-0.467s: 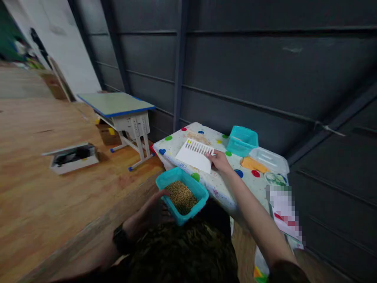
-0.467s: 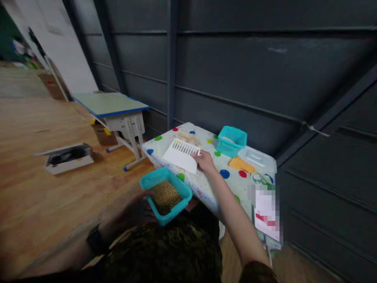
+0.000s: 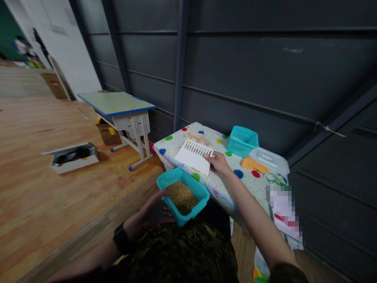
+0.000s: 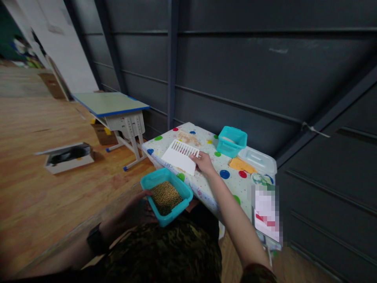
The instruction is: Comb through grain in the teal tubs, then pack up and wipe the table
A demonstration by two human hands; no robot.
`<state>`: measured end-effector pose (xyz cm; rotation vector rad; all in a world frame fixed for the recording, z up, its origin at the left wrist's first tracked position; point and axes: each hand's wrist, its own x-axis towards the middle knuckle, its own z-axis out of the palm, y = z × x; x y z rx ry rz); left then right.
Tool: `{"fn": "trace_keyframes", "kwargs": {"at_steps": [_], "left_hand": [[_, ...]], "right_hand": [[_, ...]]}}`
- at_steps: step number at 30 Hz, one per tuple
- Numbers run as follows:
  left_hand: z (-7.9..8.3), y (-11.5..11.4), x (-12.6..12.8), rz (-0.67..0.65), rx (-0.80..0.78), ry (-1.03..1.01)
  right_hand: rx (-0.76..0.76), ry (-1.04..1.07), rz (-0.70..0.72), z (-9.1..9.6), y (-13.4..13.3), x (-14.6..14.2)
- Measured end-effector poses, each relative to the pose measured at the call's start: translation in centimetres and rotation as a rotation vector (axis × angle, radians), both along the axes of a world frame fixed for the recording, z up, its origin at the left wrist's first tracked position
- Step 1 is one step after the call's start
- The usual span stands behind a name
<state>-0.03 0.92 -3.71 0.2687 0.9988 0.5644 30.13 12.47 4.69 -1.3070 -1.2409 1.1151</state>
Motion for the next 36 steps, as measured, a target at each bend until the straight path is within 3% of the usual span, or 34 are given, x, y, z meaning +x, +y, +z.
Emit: {"fn": "trace_keyframes", "kwargs": {"at_steps": [5,10,17,22,28,36], "left_hand": [[0.3,-0.1,0.2,-0.018,0.018,0.041],[1.1,-0.3,0.3,-0.013,0.040,0.048],[1.4,-0.3,0.1,-0.005,0.071,0.080],[2.3,-0.3,-0.3,0.022,0.073,0.098],[3.3,-0.2,-0.1,0.128,0.019,0.162],[3.2,-0.1,-0.5,0.115,0.007,0.110]], "right_hand": [[-0.031,0.033,0.010,-0.1,-0.6,-0.7],[0.040,0.091,0.059,-0.7,-0.6,-1.5],[0.121,0.023,-0.208,-0.6,2.3,-0.7],[0.085,-0.039,-0.273,-1.6,3.5,-0.9],[0.096,-0.117,-0.277,-3.1,2.9,-1.7],[0.192,-0.138,-0.237,-3.5,2.5,-1.5]]}}
